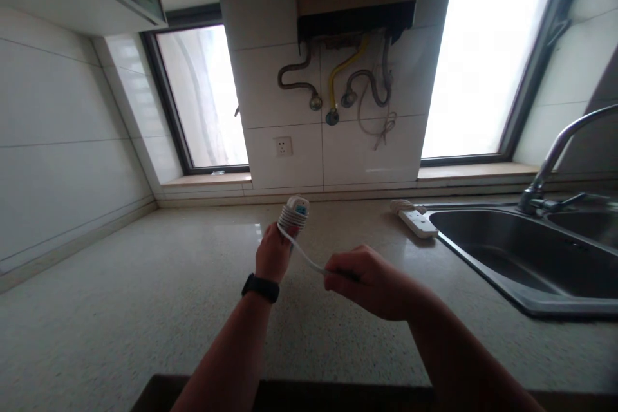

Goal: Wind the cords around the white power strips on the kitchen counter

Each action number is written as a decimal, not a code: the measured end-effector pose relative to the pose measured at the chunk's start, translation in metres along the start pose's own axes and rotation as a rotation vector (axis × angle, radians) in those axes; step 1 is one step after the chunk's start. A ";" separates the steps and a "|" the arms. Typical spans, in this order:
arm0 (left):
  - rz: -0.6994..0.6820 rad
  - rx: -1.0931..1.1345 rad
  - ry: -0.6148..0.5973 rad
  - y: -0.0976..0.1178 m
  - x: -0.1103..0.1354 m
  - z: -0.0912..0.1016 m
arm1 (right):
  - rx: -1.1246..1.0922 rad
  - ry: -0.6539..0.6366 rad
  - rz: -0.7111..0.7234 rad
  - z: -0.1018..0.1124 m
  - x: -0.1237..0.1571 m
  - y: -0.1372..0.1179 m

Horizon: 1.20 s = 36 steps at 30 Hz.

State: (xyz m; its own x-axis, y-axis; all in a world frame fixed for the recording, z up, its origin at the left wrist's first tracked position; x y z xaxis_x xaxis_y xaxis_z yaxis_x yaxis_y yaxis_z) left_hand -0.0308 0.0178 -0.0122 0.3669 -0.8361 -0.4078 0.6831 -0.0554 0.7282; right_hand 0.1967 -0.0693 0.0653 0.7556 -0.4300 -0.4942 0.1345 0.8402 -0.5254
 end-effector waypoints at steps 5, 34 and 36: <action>0.014 0.234 -0.067 -0.010 -0.010 0.000 | 0.064 0.058 -0.027 -0.005 0.005 0.001; 0.276 1.171 -0.803 0.007 0.010 0.011 | 0.221 0.008 -0.203 0.027 0.058 0.027; 0.313 1.179 -1.006 0.009 0.016 0.011 | 0.146 0.005 -0.256 0.034 0.063 0.039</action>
State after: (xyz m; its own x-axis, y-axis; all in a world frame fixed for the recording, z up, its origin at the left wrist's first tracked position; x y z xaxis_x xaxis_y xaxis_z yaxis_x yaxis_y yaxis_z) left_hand -0.0260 -0.0020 -0.0065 -0.4863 -0.8738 0.0023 -0.3669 0.2066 0.9070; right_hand 0.2720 -0.0524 0.0372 0.6820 -0.6357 -0.3616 0.4118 0.7424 -0.5284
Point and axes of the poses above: each hand's wrist, its own x-axis away from the middle knuckle, its own z-axis out of the back of the hand, y = z × x, the point moved 1 cm from there along -x, towards the middle knuckle, and after that the axes turned 15 degrees about z, right-handed, at the moved point
